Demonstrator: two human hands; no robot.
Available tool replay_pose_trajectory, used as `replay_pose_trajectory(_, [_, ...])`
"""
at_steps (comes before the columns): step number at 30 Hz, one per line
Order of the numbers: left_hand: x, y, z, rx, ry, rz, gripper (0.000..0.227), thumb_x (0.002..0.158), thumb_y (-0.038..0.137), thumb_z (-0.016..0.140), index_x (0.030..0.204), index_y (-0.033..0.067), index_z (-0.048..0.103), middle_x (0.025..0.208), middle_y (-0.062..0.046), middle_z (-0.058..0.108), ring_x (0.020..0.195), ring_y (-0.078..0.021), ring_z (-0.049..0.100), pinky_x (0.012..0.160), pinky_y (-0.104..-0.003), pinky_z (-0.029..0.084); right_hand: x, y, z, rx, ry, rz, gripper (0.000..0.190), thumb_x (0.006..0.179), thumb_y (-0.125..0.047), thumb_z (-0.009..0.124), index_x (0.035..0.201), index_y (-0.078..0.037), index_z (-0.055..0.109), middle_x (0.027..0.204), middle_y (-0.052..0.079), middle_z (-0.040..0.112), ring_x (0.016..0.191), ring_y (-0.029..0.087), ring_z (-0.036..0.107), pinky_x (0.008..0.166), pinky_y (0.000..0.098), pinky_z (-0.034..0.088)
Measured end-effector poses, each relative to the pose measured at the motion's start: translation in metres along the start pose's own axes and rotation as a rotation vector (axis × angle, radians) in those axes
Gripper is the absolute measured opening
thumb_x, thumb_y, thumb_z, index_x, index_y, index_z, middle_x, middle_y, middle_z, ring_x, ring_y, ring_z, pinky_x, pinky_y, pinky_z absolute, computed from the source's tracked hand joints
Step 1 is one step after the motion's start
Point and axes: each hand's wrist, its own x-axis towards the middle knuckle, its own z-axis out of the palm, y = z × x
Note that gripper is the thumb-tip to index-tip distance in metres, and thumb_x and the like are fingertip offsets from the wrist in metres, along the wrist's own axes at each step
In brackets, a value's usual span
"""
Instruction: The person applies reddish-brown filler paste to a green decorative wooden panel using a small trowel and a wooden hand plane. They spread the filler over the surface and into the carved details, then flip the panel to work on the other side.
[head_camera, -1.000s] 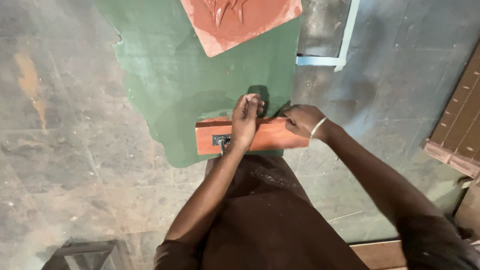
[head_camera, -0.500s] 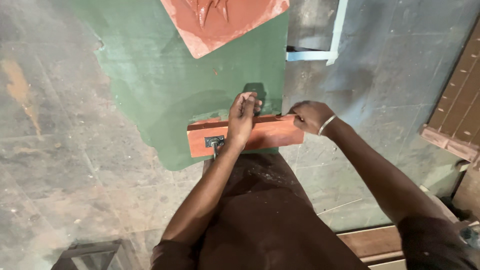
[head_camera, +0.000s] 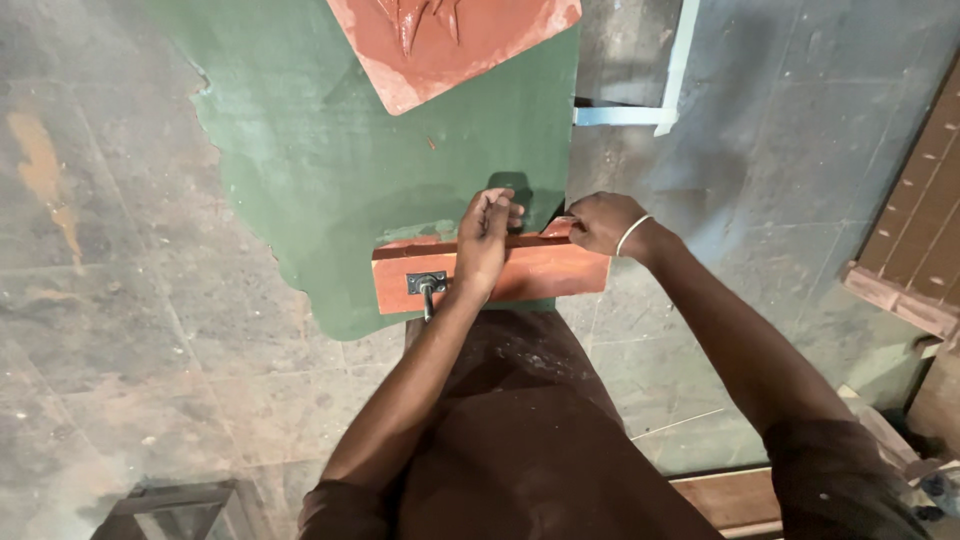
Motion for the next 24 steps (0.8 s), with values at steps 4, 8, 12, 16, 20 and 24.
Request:
replay_pose_trajectory(4, [-0.004,0.003,-0.001,-0.057,0.032,0.018,0.031,0.111,0.025,0.051,0.126,-0.0010,0.060,0.100,-0.003,0.066,0.092,-0.0097,0.058,0.087,-0.027,0.050,-0.006,0.011,-0.027,0.157,-0.084,-0.225,0.026,0.080,-0.021,0.064,0.098,-0.003,0.071,0.093,0.020,0.072,0.085,0.039,0.069,0.076,0.0470,0.055])
replay_pose_trajectory(8, [-0.007,0.013,0.001,-0.051,0.099,0.094,0.031,0.110,0.026,0.049,0.123,0.0002,0.060,0.099,-0.002,0.067,0.090,-0.0096,0.060,0.085,-0.027,0.052,0.003,0.007,-0.098,0.151,0.125,-0.201,0.023,0.082,-0.019,0.069,0.095,-0.001,0.068,0.087,0.020,0.068,0.080,0.037,0.067,0.073,0.0461,0.052])
replay_pose_trajectory(12, [-0.010,0.017,0.008,-0.102,0.143,0.187,0.025,0.110,0.022,0.050,0.109,0.0005,0.062,0.094,-0.002,0.066,0.087,-0.0093,0.059,0.084,-0.027,0.051,0.041,-0.049,-0.166,0.009,0.477,-0.260,0.021,0.090,-0.009,0.062,0.108,-0.004,0.071,0.095,0.018,0.066,0.089,0.038,0.063,0.080,0.0459,0.051])
replay_pose_trajectory(16, [-0.004,0.007,0.018,-0.162,0.203,0.269,0.023,0.110,0.017,0.053,0.095,0.0005,0.058,0.090,-0.003,0.065,0.085,-0.0103,0.058,0.082,-0.028,0.050,0.110,-0.093,-0.182,-0.329,0.772,-0.573,0.019,0.089,-0.008,0.065,0.106,-0.005,0.071,0.105,0.015,0.068,0.102,0.035,0.065,0.090,0.0470,0.053])
replay_pose_trajectory(20, [-0.008,-0.011,0.038,-0.236,0.362,0.339,0.030,0.114,0.017,0.057,0.090,-0.0008,0.053,0.087,-0.004,0.060,0.086,-0.0111,0.060,0.082,-0.029,0.051,0.145,-0.111,-0.166,-0.380,0.871,-0.751,0.022,0.085,-0.009,0.066,0.106,-0.004,0.072,0.108,0.014,0.069,0.105,0.034,0.065,0.089,0.0478,0.052])
replay_pose_trajectory(24, [-0.029,-0.025,0.055,-0.331,0.544,0.392,0.027,0.112,0.021,0.048,0.098,0.0006,0.060,0.091,-0.003,0.065,0.083,-0.0104,0.060,0.080,-0.027,0.052,0.144,-0.099,-0.177,-0.423,0.570,-0.675,0.022,0.084,-0.011,0.066,0.104,-0.008,0.075,0.102,0.014,0.069,0.101,0.035,0.065,0.087,0.0499,0.051])
